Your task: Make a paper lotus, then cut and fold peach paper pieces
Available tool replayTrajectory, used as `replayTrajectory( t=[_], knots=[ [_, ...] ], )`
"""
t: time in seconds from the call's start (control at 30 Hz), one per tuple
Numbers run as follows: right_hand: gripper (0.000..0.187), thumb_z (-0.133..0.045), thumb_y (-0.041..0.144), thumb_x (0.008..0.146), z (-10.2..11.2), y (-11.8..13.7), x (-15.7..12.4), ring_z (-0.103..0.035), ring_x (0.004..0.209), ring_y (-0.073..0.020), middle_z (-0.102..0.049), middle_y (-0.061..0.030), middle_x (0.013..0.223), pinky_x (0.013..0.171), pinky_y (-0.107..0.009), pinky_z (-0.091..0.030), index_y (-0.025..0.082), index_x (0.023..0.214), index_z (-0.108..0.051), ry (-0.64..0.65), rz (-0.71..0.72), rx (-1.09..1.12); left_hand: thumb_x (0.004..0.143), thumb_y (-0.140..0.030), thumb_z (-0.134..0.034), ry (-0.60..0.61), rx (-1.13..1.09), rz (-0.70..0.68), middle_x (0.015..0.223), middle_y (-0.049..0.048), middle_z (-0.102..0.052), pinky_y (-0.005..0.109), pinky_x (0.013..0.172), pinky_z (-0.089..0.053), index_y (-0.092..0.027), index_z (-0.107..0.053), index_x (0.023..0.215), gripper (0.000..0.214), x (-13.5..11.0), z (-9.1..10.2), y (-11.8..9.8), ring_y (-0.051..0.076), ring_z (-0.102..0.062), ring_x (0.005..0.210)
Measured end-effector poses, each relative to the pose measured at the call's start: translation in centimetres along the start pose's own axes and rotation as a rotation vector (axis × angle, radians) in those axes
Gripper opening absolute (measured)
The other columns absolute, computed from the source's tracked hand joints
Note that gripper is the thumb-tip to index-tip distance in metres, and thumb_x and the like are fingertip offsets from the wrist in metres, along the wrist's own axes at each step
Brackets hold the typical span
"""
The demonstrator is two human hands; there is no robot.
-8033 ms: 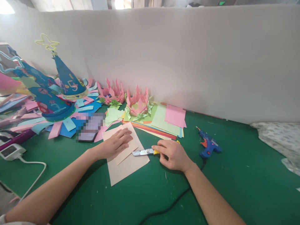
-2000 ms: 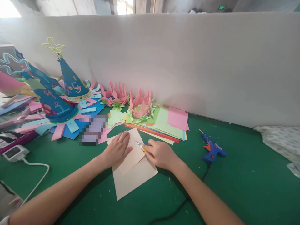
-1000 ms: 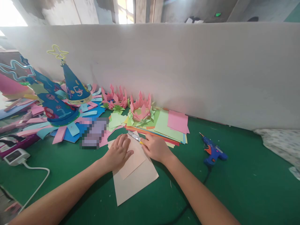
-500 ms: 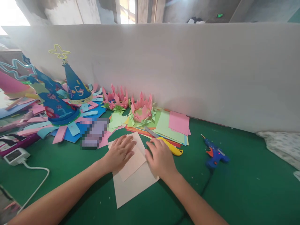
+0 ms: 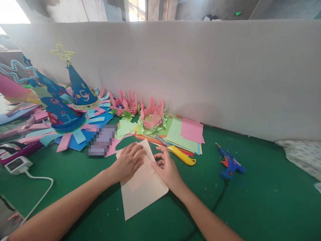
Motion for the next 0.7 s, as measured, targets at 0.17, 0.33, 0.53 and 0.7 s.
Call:
replayTrajectory(
  t=[0.17,0.33,0.53,0.7],
  knots=[
    [0.04,-0.049,0.026,0.083,-0.6,-0.2,0.3,-0.046,0.053,-0.0103,-0.046,0.0071,0.064,0.052,-0.023,-0.039,0.024,0.121,-0.039,0.058,-0.002,-0.049,0.093,-0.023,-0.034,0.031,-0.008,-0.015,0.115,0.0076,-0.051,0.052,0.096,-0.034,-0.027,-0.054,0.11,0.027,0.0,0.4,-0.4,0.031,-0.035,0.122],
    [0.032,-0.05,0.029,0.085,1.1,0.9,0.3,-0.048,0.055,-0.01,-0.05,0.0047,0.071,0.051,-0.022,-0.037,0.024,0.116,-0.042,-0.007,0.059,-0.004,0.092,-0.025,-0.035,0.043,0.033,-0.01,0.115,0.0087,-0.05,0.053,0.095,-0.034,-0.023,-0.056,0.104,0.024,0.0,0.2,-0.2,0.032,-0.036,0.12],
    [0.031,-0.059,0.034,0.082,6.5,3.0,-0.7,-0.052,0.059,-0.0133,-0.058,0.0011,0.074,0.053,-0.024,-0.04,0.024,0.108,-0.046,-0.417,0.217,0.019,0.093,-0.026,-0.035,0.027,0.044,-0.017,0.121,0.0108,-0.048,0.051,0.096,-0.035,-0.021,-0.056,0.104,0.025,0.0,-0.4,0.2,0.031,-0.037,0.12],
    [0.028,-0.058,0.036,0.082,9.5,2.4,-1.8,-0.052,0.062,-0.013,-0.054,0.0001,0.079,0.054,-0.024,-0.042,0.026,0.105,-0.044,-0.713,0.263,0.151,0.092,-0.023,-0.035,0.036,0.041,-0.037,0.12,0.0111,-0.05,0.053,0.097,-0.035,-0.022,-0.054,0.11,0.026,0.2,-0.3,0.0,0.032,-0.04,0.12]
  ],
)
Point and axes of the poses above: each hand's wrist, its own x-axis towards the middle knuckle, its own z-axis out of the back of the hand, y = z × x, the point moved 8 cm from there along x, towards the middle knuckle
